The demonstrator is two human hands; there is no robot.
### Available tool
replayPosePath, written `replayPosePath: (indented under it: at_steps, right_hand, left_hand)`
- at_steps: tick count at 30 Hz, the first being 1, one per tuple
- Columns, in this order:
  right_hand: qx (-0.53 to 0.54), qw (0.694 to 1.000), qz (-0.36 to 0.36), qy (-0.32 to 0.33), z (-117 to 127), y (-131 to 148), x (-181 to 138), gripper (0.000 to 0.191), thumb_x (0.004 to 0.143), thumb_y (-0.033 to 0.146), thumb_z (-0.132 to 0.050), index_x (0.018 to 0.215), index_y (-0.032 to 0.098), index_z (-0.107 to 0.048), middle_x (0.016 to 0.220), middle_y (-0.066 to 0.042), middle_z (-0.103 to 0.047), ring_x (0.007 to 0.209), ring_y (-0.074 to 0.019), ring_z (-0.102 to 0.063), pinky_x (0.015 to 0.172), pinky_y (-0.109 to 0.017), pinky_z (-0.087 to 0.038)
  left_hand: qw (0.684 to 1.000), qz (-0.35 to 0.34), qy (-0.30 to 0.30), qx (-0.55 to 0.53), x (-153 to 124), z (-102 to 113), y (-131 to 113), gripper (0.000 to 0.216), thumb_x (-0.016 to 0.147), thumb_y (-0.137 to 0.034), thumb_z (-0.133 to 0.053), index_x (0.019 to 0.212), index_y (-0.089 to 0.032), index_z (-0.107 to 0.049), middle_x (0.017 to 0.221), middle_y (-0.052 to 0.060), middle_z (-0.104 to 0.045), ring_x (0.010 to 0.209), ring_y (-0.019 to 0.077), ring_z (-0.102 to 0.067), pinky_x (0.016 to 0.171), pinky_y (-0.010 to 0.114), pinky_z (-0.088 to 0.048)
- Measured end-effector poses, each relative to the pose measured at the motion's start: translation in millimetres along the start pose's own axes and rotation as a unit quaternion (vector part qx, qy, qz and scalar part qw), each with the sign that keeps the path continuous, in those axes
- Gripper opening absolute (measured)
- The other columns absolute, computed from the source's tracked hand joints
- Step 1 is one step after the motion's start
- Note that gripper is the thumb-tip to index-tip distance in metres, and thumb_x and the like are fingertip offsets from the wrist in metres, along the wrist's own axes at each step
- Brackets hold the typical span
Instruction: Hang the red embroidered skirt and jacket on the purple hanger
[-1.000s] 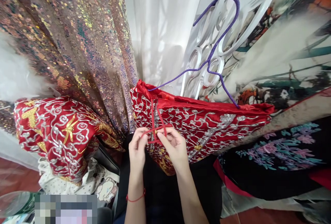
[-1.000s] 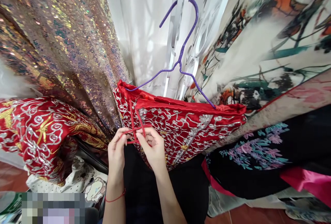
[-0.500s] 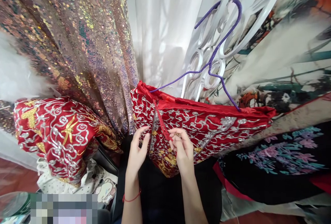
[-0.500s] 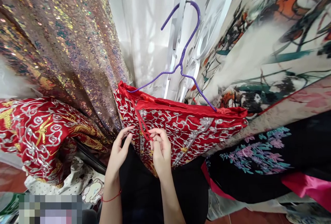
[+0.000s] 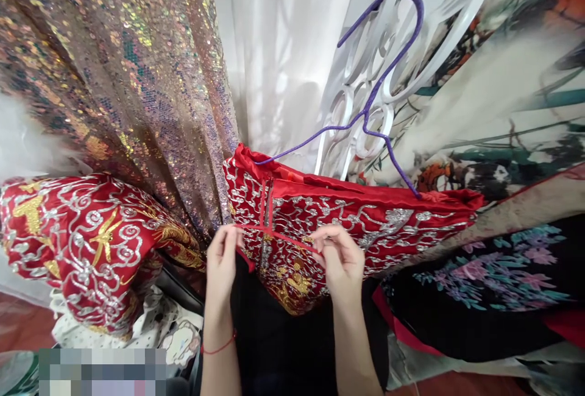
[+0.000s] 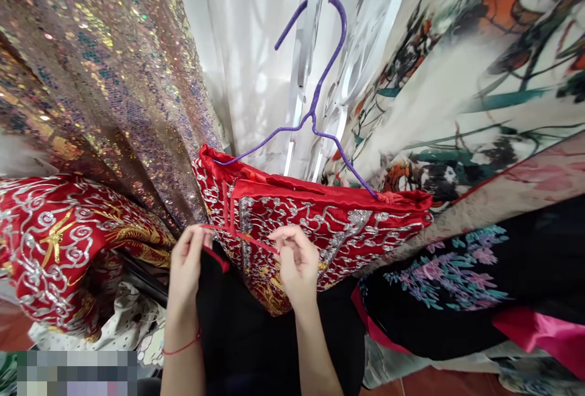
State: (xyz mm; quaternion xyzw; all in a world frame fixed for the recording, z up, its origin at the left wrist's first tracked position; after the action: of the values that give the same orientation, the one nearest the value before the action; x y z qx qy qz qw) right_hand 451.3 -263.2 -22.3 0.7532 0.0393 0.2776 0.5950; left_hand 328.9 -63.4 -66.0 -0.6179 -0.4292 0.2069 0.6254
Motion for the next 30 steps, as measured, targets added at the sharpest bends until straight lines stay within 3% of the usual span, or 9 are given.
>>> replayPosePath:
  at_steps: [3,6,11,15,19,21,23,26,30]
  right_hand:
    - [0.003,0.993,0.108,-0.053,13.8,30.6,13.9,0.024,0.082,0.007,-0.049,0.081,0.023,-0.067,0.069,0.003,-0.051,0.059,-0.0092,-0.047,0.044,-0.016,-0.034]
    - [0.018,0.978,0.179,-0.107,23.6,46.6,21.2,0.024,0.083,0.006,-0.049,0.082,0.022,-0.066,0.072,0.003,-0.051,0.059,-0.0088,-0.046,0.043,-0.018,-0.031]
    - [-0.156,0.979,0.133,0.019,-5.3,39.0,26.4,0.018,0.090,0.013,-0.052,0.098,0.022,-0.065,0.086,0.000,-0.062,0.068,-0.0121,-0.058,0.062,-0.026,-0.048]
    - [-0.282,0.944,0.148,0.082,-35.3,35.8,29.3,0.020,0.090,0.018,-0.057,0.109,0.021,-0.063,0.104,-0.006,-0.069,0.097,-0.0218,-0.066,0.088,-0.037,-0.052]
    - [-0.297,0.938,0.140,0.114,-57.6,27.2,43.6,0.019,0.092,0.022,-0.058,0.110,0.019,-0.062,0.107,-0.010,-0.071,0.098,-0.0244,-0.068,0.090,-0.039,-0.053]
    - [-0.319,0.931,0.129,0.120,-65.4,22.6,50.5,0.013,0.092,0.022,-0.059,0.103,0.018,-0.063,0.104,-0.011,-0.073,0.096,-0.0263,-0.069,0.091,-0.042,-0.053]
    - [-0.352,0.921,0.115,0.122,-70.5,19.3,54.9,0.010,0.092,0.019,-0.058,0.100,0.018,-0.065,0.103,-0.012,-0.075,0.096,-0.0279,-0.070,0.092,-0.044,-0.053]
    - [-0.376,0.910,0.116,0.132,-74.6,18.5,55.3,0.016,0.092,0.012,-0.055,0.100,0.019,-0.068,0.103,-0.010,-0.077,0.096,-0.0273,-0.072,0.094,-0.044,-0.053]
    - [-0.363,0.910,0.125,0.156,-76.7,17.6,51.6,0.020,0.094,0.015,-0.053,0.106,0.019,-0.068,0.105,-0.008,-0.077,0.095,-0.0247,-0.074,0.092,-0.038,-0.054]
  left_hand:
    - [0.993,-0.051,-0.092,-0.060,26.5,22.1,-20.3,0.035,0.092,-0.049,-0.062,0.075,-0.020,-0.055,0.072,-0.003,-0.051,0.069,0.0103,-0.049,0.071,0.021,-0.044]
    - [0.986,-0.096,-0.132,0.039,46.4,24.4,-37.4,0.028,0.096,-0.046,-0.057,0.087,-0.020,-0.064,0.083,0.000,-0.063,0.079,0.0125,-0.058,0.080,0.023,-0.047]
    - [0.972,-0.173,0.010,0.158,43.3,-17.8,-58.7,0.025,0.100,-0.030,-0.050,0.112,-0.022,-0.071,0.119,0.006,-0.070,0.115,0.0195,-0.062,0.105,0.035,-0.044]
    - [0.950,-0.281,0.052,0.122,2.3,-31.8,-102.7,0.020,0.097,-0.019,-0.052,0.100,-0.024,-0.071,0.102,0.003,-0.071,0.101,0.0185,-0.065,0.094,0.035,-0.050]
    - [0.920,-0.340,0.024,0.192,-12.5,-38.4,-135.8,0.018,0.094,-0.016,-0.053,0.099,-0.022,-0.069,0.097,0.004,-0.069,0.093,0.0196,-0.063,0.087,0.036,-0.051]
    - [0.902,-0.315,0.002,0.295,4.8,-44.4,-126.8,0.017,0.092,-0.017,-0.057,0.107,-0.020,-0.065,0.104,0.007,-0.068,0.100,0.0219,-0.062,0.092,0.038,-0.049]
    - [0.889,-0.289,0.045,0.352,27.3,-54.0,-103.8,0.019,0.093,-0.020,-0.056,0.111,-0.018,-0.060,0.108,0.009,-0.067,0.104,0.0237,-0.061,0.095,0.040,-0.048]
    - [0.885,-0.273,0.127,0.356,46.8,-61.4,-69.9,0.012,0.099,-0.023,-0.048,0.098,-0.019,-0.060,0.103,0.007,-0.066,0.103,0.0224,-0.058,0.097,0.039,-0.047]
    - [0.889,-0.283,0.126,0.338,44.2,-58.1,-61.2,0.014,0.101,-0.026,-0.048,0.106,-0.019,-0.059,0.108,0.008,-0.066,0.107,0.0225,-0.056,0.099,0.040,-0.045]
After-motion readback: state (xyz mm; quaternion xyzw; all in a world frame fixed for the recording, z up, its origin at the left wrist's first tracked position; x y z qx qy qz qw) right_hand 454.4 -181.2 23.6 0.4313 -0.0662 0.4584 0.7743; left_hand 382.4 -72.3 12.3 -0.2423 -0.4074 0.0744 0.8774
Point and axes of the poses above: each hand's wrist, its own x-axis towards the middle knuckle, its own z-axis out of the back of the hand, y = z × x, the point moved 7 cm from there along x, towards the middle knuckle
